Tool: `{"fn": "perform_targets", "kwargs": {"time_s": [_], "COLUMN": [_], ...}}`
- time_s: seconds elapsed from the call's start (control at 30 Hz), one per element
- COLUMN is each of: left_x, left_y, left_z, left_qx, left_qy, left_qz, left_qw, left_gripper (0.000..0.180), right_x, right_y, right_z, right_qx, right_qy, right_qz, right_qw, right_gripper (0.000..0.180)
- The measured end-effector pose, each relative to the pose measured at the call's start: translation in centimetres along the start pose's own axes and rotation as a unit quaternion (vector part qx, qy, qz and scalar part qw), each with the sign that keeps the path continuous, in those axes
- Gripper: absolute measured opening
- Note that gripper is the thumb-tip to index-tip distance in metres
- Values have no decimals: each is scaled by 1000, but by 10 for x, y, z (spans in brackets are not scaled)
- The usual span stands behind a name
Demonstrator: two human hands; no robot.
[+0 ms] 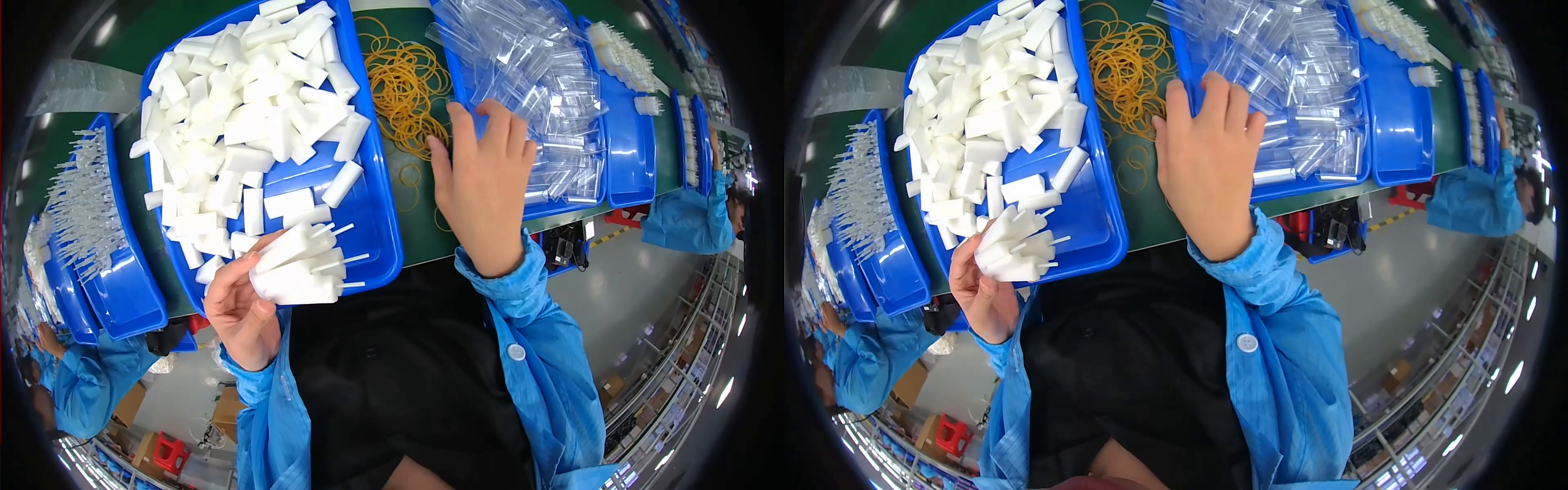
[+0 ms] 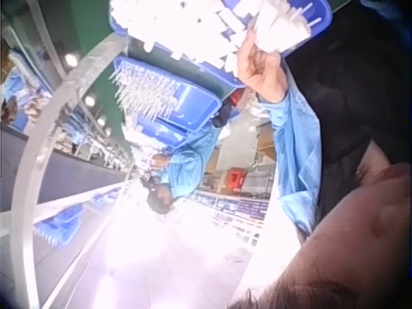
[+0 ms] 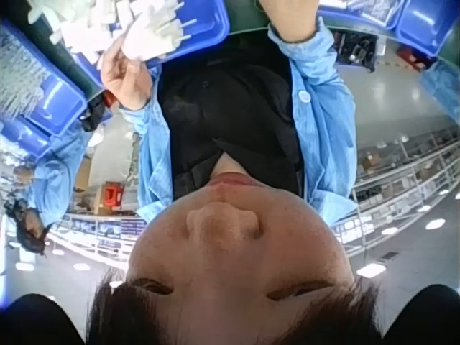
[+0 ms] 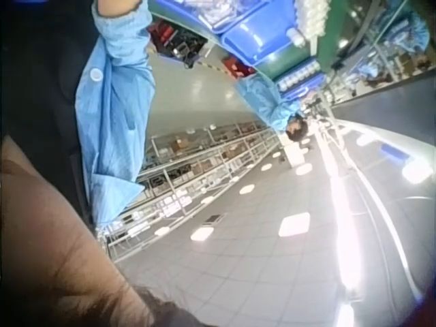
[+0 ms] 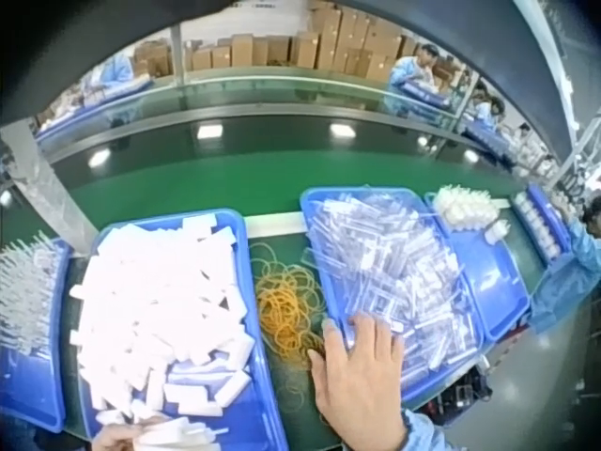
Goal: The person slides white foam sleeves onto the prongs of a plastic base, fits a clear plastic cover over the pieces, and secures the bundle with a rubber band before assembling another unit.
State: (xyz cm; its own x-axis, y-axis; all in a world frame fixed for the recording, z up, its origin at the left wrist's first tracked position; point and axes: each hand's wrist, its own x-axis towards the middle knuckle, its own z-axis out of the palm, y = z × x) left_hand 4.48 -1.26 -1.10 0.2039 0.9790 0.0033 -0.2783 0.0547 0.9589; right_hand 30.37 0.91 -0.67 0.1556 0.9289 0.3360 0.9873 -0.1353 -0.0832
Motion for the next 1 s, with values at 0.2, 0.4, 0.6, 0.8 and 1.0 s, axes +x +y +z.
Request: {"fn": "perform_targets", "kwargs": {"time_s": [0.2, 0.4, 0.6, 0.8, 1.0], "left_x": [6, 13, 14, 17, 20], "left_y": [0, -1, -2, 1, -2], "left_z": [-5, -9, -16, -11, -4], "left_qx": [-14, -24, -51, -81, -40], "left_qy": [-19, -42, -58, -34, -17], "left_qz": [9, 10, 4, -16, 8], "left_qw": [1000, 999, 997, 996, 999], "left_gripper": [48, 47, 46, 40, 38], "right_x": [5, 41, 48, 46, 36], "right_y": [6, 18, 7, 9, 25], "right_z": [2, -19, -12, -25, -36], "right_qx": [-86, -123, -230, -28, 293], "right_qy": [-31, -133, -106, -139, -138], "right_qz": [-60, -218, -261, -257, -96], "right_qw": [994, 959, 932, 956, 941], "right_gripper": [40, 43, 20, 37, 55]}}
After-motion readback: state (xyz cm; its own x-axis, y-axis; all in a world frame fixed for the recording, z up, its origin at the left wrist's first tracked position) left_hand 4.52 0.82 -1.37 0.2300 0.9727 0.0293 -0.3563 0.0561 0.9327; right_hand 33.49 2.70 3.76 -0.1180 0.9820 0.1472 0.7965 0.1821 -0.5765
